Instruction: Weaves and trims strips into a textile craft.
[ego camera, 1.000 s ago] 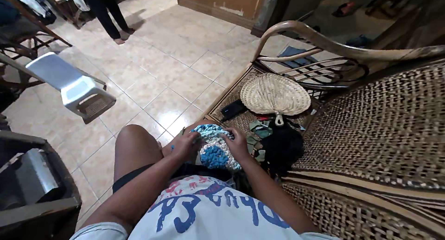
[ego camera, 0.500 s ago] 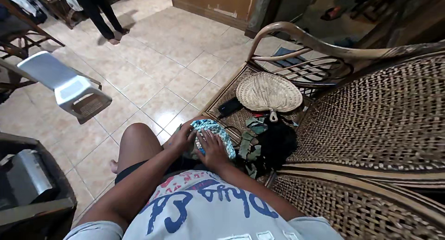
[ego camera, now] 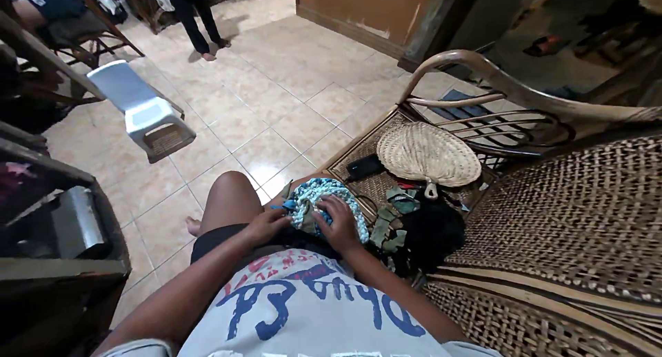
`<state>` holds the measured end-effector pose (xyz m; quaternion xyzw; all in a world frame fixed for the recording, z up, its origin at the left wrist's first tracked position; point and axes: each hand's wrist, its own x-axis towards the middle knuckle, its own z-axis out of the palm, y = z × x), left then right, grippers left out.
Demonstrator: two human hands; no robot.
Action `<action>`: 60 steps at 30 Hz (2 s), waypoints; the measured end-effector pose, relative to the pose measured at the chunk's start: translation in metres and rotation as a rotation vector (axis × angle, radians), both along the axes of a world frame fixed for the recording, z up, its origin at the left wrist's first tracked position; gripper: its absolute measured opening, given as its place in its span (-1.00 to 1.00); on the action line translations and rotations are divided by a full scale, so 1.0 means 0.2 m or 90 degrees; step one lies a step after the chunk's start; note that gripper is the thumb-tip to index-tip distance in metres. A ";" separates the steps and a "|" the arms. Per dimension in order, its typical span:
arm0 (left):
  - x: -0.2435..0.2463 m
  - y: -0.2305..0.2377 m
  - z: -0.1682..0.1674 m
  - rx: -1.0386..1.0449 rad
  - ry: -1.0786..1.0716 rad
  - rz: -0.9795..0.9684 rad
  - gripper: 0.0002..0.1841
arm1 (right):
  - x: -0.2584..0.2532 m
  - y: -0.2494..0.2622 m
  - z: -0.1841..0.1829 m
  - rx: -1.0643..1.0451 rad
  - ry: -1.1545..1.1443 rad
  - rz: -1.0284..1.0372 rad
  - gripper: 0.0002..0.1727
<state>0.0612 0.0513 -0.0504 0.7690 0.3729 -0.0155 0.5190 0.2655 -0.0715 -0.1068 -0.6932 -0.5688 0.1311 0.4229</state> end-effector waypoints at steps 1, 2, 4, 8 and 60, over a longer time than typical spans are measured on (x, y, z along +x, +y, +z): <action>0.02 -0.01 -0.03 0.032 -0.017 0.005 -0.53 | 0.00 0.01 0.05 -0.037 -0.002 0.006 -0.46; 0.04 -0.02 -0.05 0.057 -0.028 0.007 -0.55 | -0.01 0.02 0.08 -0.066 -0.016 0.008 -0.44; 0.05 -0.02 -0.06 0.071 -0.032 -0.009 -0.58 | -0.03 0.02 0.12 -0.113 -0.050 0.005 -0.41; 0.02 -0.07 -0.03 0.003 -0.010 -0.127 -0.64 | -0.07 -0.02 0.18 -0.179 -0.076 0.045 -0.37; 0.01 -0.11 0.40 -0.002 -0.325 0.139 -0.87 | -0.10 0.08 0.46 0.194 0.260 0.187 -0.81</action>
